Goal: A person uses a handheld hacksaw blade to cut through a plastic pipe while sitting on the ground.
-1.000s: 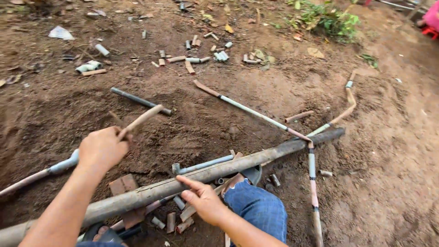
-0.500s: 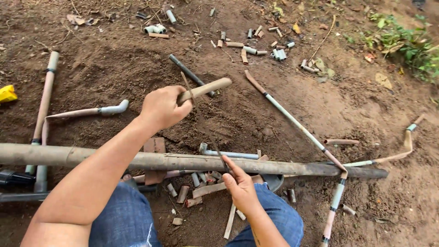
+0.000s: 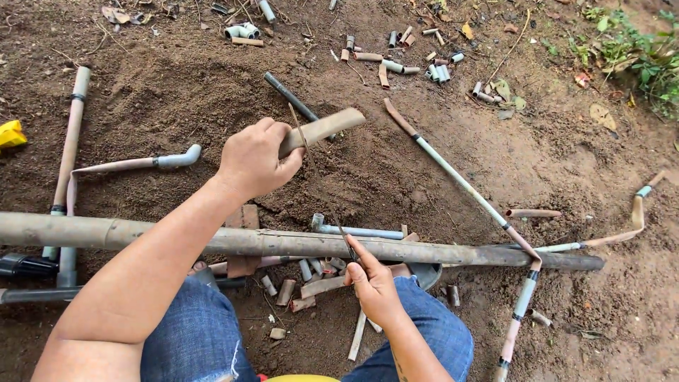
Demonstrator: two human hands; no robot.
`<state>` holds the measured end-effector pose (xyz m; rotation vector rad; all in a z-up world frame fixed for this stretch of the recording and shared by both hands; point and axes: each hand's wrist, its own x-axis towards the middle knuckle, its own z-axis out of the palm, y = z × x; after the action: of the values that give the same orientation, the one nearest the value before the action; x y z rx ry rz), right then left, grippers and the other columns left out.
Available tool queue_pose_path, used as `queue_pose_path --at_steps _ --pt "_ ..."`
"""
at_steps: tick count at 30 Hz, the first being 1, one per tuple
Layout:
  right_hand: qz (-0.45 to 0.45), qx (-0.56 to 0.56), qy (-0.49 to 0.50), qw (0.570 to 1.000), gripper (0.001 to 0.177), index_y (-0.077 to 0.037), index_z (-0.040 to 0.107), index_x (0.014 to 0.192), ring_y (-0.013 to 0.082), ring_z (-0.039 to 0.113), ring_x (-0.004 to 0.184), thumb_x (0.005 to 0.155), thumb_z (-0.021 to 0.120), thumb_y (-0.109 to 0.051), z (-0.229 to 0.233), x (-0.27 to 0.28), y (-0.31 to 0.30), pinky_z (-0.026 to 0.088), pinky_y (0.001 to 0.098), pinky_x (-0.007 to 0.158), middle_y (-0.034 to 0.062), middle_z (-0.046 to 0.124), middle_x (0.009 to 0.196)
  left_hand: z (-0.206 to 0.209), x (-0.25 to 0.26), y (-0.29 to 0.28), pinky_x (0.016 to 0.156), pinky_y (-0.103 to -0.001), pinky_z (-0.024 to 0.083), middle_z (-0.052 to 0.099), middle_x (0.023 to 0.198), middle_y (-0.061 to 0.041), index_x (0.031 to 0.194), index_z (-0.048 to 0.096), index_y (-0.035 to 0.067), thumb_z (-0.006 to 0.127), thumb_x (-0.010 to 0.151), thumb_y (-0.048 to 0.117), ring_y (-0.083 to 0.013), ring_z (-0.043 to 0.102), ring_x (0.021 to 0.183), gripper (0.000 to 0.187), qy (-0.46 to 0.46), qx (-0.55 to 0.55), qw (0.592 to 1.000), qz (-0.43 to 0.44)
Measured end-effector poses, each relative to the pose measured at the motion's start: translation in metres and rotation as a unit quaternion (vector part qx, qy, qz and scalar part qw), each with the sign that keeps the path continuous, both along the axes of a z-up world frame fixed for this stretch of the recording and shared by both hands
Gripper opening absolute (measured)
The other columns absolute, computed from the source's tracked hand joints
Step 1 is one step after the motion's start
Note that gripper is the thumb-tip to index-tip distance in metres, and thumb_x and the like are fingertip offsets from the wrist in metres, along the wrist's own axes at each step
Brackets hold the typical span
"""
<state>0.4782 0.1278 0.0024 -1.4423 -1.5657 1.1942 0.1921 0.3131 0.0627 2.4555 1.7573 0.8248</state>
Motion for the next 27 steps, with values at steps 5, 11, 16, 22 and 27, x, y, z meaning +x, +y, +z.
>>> queue_pose_path --at_steps 5,11,16,22,27 --pt "-0.005 -0.012 0.086 0.996 0.054 -0.007 0.051 0.161 0.0052 0.047 0.051 0.107 0.054 -0.015 -0.011 0.000 -0.006 0.035 0.0200 0.046 0.0031 0.072 0.075 -0.008 -0.006 0.008 0.054 -0.029 0.057 0.068 0.087 -0.005 0.112 0.067 0.009 0.069 0.101 0.045 -0.0173 0.067 0.065 0.038 0.071 0.008 0.997 0.009" --pt "-0.022 0.011 0.101 0.995 0.049 -0.003 0.052 0.157 0.0065 0.057 0.052 0.108 0.050 -0.013 -0.010 -0.001 -0.001 0.043 0.0183 0.046 0.0072 0.077 0.082 0.001 -0.003 0.004 0.078 -0.037 0.061 0.073 0.097 -0.002 0.104 0.069 0.016 0.072 0.096 0.059 -0.0188 0.073 0.087 0.043 0.111 -0.143 0.984 0.003" --pt "-0.018 0.089 -0.012 0.996 0.046 -0.004 0.059 0.150 0.0191 0.071 0.048 0.105 0.055 -0.011 0.031 -0.017 0.014 0.057 0.0301 0.049 0.0133 0.082 0.073 -0.019 0.002 0.006 0.092 -0.045 0.060 0.076 0.105 -0.010 0.118 0.074 0.017 0.077 0.083 0.056 -0.0321 0.078 0.103 0.052 0.064 -0.167 0.983 -0.042" --pt "0.019 0.120 -0.143 0.982 0.060 -0.012 0.043 0.165 0.0322 0.075 0.065 0.106 0.052 -0.013 0.048 -0.036 0.029 0.058 0.0409 0.062 0.0112 0.081 0.078 -0.022 0.009 0.005 0.090 -0.047 0.061 0.078 0.101 -0.008 0.121 0.069 0.020 0.072 0.081 0.051 -0.0320 0.078 0.100 0.050 0.064 -0.186 0.980 -0.003" --pt "0.013 0.159 -0.158 0.974 0.061 -0.014 0.041 0.167 0.0360 0.076 0.068 0.106 0.052 -0.012 0.048 -0.045 0.025 0.060 0.0430 0.065 0.0135 0.079 0.076 -0.018 0.004 0.003 0.091 -0.045 0.060 0.078 0.102 -0.006 0.121 0.069 0.020 0.068 0.084 0.041 -0.0307 0.078 0.102 0.043 0.061 -0.174 0.983 -0.007"
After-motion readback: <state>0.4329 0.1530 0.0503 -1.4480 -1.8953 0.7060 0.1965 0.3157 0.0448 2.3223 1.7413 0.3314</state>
